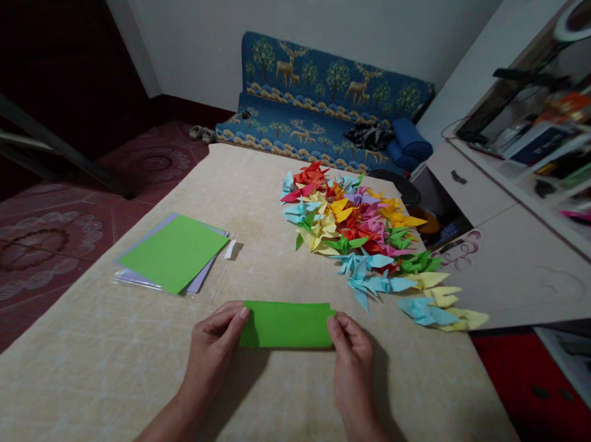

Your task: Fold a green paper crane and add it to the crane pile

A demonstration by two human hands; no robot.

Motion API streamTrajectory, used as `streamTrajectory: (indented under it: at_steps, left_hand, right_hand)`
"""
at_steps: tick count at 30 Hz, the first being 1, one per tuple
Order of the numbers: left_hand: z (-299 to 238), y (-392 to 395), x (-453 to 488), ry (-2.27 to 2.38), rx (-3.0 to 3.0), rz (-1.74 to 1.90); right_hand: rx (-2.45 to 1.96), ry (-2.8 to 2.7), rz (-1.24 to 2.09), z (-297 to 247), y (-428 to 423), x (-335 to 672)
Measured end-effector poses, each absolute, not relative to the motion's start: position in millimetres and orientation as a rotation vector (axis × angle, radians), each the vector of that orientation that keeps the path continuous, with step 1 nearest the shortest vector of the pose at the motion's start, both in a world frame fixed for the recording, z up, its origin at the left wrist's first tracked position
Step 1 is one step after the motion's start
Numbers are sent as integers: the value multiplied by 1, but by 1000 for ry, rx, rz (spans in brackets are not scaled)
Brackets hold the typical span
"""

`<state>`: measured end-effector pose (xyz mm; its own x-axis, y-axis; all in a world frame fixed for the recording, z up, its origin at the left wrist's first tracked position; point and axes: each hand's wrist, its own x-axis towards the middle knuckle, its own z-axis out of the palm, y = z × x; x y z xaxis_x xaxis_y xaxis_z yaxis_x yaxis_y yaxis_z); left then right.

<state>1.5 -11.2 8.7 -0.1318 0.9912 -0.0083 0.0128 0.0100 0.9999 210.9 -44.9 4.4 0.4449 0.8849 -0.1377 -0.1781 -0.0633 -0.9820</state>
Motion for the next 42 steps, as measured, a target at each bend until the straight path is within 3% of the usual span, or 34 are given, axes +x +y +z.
streamTrajectory:
  at_steps: [42]
  left_hand:
    - [9,-8,9,1411,1012,1317]
  right_hand:
    - [-1513,-759,627,0,-36,217]
